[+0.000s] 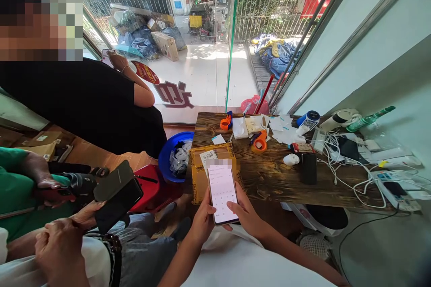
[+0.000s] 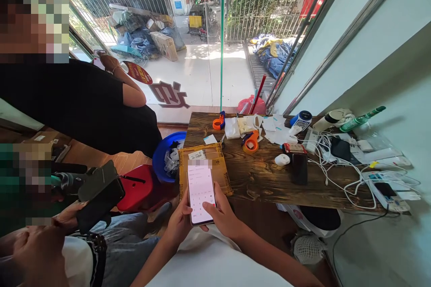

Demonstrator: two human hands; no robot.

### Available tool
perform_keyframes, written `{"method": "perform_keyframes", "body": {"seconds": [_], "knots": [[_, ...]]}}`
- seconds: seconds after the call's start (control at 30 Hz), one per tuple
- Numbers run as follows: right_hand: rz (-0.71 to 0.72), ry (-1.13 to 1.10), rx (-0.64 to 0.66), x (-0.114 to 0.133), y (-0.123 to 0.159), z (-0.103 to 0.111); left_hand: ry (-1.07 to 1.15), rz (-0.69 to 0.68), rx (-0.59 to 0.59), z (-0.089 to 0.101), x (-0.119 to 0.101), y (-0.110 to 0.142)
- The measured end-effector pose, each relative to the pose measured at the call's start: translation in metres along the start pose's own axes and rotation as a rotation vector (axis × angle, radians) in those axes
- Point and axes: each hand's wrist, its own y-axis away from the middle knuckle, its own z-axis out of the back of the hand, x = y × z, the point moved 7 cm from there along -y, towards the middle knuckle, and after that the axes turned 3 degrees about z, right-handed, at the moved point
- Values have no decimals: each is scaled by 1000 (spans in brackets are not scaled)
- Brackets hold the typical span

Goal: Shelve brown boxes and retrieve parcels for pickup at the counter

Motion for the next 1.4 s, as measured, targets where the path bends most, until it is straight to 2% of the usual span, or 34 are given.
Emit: {"method": "perform_keyframes", "body": {"seconds": [0.2,0.4,0.83,1.03,1.23,1.4], "knots": [[-11,-47,33,10,-2,-8,-4,-25,3,3,-2,1],[37,-10,29,10,-3,-9,-5,-20,-24,8,-3,4],[26,1,8,11,-3,-9,-1,-14,-16,-3,-7,3],[24,7,13,8,-2,-7,-36,-16,-64,-3,-9,5],[12,-62,44,11,-2,-14,-31,20,-69,-3,-7,4],[19,-33,11,15,-3,-13,-22,6,-71,-4,-8,4]]}}
